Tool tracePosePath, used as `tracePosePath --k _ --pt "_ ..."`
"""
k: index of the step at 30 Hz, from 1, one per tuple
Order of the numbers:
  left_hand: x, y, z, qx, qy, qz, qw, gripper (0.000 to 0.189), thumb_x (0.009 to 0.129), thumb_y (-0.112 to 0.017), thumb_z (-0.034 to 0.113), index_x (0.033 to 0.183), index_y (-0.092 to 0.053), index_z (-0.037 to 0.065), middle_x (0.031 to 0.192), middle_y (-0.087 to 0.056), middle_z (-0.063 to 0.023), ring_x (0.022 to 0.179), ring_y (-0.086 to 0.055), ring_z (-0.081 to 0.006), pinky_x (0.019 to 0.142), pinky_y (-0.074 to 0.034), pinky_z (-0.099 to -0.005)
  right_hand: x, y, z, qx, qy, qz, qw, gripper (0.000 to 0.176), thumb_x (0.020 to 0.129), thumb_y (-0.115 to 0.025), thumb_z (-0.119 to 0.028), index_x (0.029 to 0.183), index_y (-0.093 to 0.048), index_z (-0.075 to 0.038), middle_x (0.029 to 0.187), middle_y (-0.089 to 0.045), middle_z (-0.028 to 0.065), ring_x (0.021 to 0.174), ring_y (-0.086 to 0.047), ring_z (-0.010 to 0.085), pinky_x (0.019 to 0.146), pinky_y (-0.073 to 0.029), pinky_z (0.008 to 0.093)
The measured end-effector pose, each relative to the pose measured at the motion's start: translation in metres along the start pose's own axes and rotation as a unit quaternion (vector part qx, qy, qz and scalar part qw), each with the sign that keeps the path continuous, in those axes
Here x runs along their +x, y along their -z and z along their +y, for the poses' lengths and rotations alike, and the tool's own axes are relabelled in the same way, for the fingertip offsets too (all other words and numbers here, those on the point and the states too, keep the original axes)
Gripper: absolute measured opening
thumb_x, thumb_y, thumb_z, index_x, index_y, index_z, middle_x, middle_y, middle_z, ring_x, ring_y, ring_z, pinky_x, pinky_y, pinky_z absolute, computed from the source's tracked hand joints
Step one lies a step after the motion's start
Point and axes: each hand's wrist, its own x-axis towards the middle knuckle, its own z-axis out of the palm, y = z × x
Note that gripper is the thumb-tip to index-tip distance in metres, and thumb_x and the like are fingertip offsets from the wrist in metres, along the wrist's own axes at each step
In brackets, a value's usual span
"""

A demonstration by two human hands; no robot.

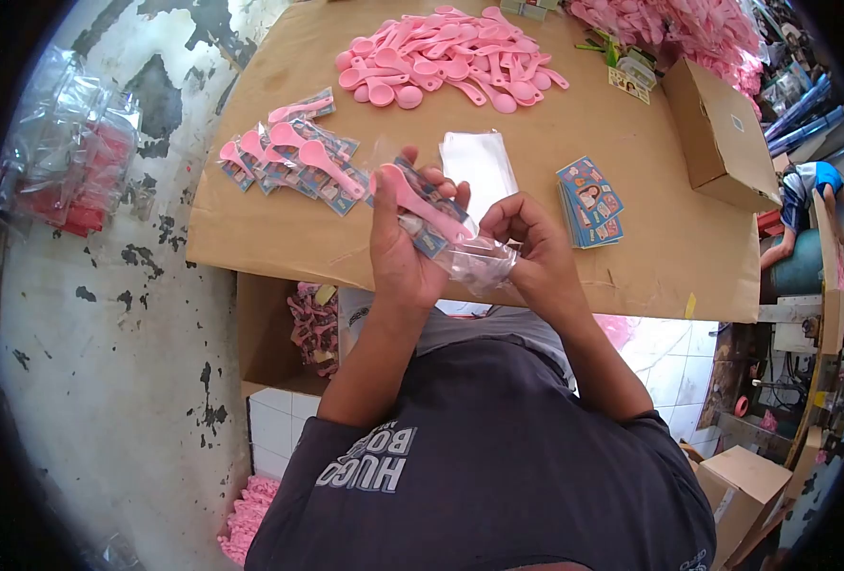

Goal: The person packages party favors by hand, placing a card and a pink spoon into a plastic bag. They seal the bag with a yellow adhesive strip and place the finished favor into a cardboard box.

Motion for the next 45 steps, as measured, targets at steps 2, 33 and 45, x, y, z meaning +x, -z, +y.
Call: tracePosePath --k 2,33,45 --pt "-0.007 -0.007 -0.006 0.023 0.013 -0.007 1.0 0.046 0.107 -0.057 0.04 0.139 -0.049 0.008 0.104 -0.066 -0.0081 0.096 -0.066 -0.0196 0.1 -0.056 -0.0428 0.0 -0.002 0.011 -0.035 0.023 0.017 0.999 0.034 0.088 -0.08 -0.006 0.115 -0.061 -0.002 0.099 -0.064 0.0013 0.085 -0.059 0.006 0.073 -0.049 0.0226" --pt "-0.023 -0.012 0.022 0.15 0.145 -0.063 0.976 0.071 0.107 -0.05 0.046 0.157 -0.031 0.0 0.162 -0.033 -0.0272 0.14 -0.051 -0.0354 0.118 -0.042 -0.048 -0.005 0.012 -0.037 -0.298 0.335 -0.035 0.893 0.037 0.077 -0.078 0.0 0.114 -0.077 -0.008 0.119 -0.072 0.0064 0.1 -0.063 0.0223 0.087 -0.051 0.0357" --pt "-0.036 -0.036 0.01 0.465 0.125 -0.017 0.876 0.041 0.103 -0.064 0.011 0.141 -0.057 -0.001 0.113 -0.075 -0.0174 0.09 -0.075 -0.016 0.079 -0.062 -0.0254 -0.016 0.008 -0.024 -0.126 0.079 0.092 0.985 0.059 0.09 -0.08 -0.007 0.142 -0.052 -0.005 0.084 -0.064 -0.0002 0.074 -0.054 0.0047 0.063 -0.041 0.0222"
